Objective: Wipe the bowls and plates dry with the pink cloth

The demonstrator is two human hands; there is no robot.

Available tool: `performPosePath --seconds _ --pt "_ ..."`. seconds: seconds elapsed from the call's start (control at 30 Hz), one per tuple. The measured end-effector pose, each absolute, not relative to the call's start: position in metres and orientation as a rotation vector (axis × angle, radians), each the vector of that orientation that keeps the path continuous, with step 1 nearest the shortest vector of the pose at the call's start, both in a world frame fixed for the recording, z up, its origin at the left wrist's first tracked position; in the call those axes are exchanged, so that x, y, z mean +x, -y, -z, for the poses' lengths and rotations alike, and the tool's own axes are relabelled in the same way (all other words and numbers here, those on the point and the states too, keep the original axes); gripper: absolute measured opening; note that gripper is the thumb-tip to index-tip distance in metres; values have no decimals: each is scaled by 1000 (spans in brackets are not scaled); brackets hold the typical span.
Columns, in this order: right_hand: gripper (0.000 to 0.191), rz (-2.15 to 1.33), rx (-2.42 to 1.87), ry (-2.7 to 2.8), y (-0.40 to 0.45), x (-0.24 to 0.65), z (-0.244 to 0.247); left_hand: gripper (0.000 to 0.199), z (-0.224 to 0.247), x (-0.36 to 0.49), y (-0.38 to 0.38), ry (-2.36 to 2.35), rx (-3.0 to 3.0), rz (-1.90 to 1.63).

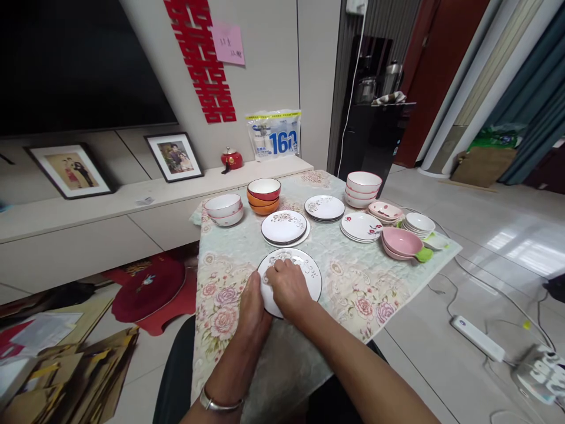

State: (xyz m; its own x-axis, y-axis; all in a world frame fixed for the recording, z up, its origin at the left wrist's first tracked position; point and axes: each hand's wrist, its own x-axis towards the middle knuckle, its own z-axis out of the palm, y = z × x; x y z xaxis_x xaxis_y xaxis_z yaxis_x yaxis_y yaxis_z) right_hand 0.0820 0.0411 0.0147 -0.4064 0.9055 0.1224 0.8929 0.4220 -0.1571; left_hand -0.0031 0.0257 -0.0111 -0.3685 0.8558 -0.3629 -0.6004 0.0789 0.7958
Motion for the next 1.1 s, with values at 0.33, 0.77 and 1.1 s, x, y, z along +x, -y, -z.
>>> performPosePath --seconds 0.33,0.77,1.1 --pt "21 38 -1905 2404 -61 133 -23 28 10 0 -26 -1201 285 -1562" --pt "23 46 -1989 2455 -26 153 -18 30 6 2 -25 -1257 301 -1566" --pt "24 21 -1976 2251 -61 113 -15 34 20 2 -29 -1178 264 -1580"
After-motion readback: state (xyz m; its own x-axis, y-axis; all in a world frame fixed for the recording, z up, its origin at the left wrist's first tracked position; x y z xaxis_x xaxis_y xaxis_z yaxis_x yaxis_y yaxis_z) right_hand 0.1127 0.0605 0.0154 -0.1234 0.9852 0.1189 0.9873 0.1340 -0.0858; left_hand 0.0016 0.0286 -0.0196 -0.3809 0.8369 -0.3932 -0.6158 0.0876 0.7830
